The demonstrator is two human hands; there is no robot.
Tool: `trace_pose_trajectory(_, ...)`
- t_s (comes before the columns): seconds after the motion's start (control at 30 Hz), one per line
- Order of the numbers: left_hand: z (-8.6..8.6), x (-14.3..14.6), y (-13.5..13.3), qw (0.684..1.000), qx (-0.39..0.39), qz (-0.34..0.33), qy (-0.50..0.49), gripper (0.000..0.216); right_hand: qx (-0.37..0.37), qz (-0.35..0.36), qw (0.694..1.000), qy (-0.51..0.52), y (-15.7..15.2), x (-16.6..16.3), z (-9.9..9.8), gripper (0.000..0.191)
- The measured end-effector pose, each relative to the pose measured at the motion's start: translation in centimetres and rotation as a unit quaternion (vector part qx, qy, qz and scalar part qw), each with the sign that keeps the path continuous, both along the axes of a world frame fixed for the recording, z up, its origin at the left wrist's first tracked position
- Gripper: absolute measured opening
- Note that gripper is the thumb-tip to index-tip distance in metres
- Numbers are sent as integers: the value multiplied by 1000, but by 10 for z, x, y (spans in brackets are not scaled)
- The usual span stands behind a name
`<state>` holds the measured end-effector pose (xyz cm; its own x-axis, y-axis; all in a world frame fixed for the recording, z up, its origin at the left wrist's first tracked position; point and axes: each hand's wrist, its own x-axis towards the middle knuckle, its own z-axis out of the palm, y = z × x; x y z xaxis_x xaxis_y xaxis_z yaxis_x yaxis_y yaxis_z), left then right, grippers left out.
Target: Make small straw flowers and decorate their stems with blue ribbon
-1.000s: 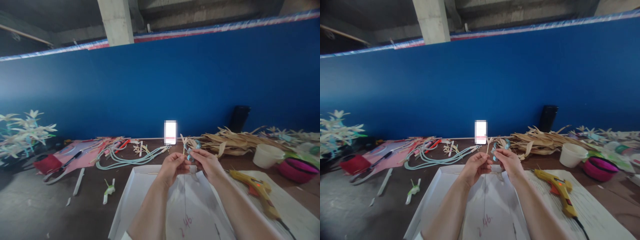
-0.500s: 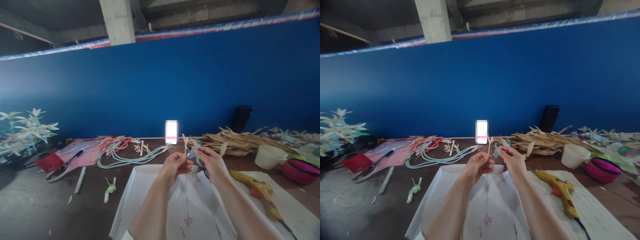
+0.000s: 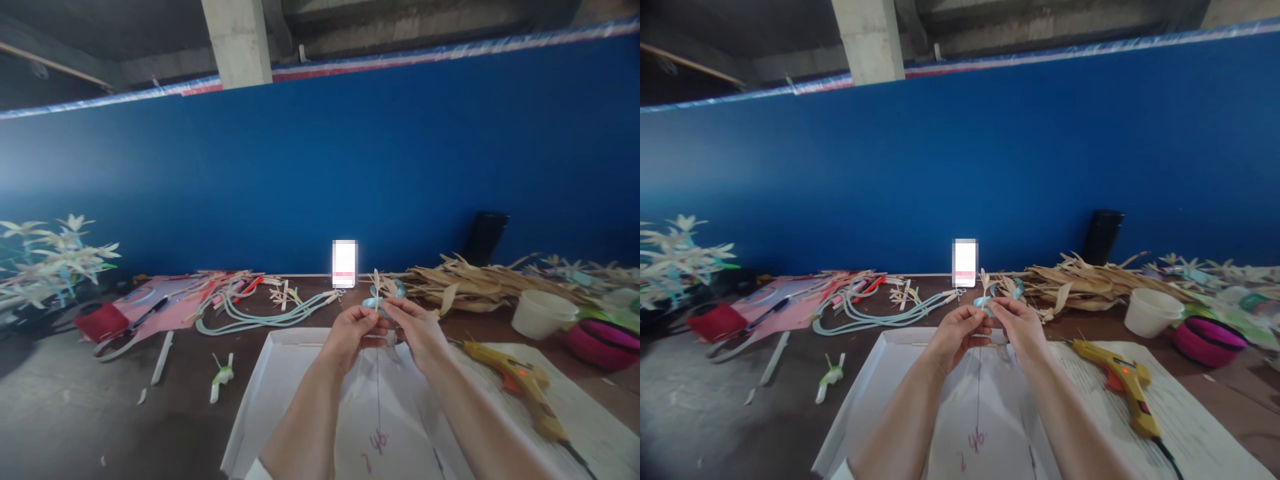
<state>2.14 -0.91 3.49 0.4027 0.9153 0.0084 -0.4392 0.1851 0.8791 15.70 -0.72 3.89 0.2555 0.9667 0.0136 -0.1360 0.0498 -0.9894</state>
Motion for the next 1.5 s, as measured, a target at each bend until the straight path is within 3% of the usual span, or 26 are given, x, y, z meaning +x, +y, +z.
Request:
trace_pose_trajectory(0.67,-4,5,0,1000,3,5,-13,35,-12,29,990,139,-6,-8,8,37)
trace_pose_trajectory(1.5,-1,6,-3,1000,2,-5,-9,30,-4,41,992,120,-6,-6,7,34)
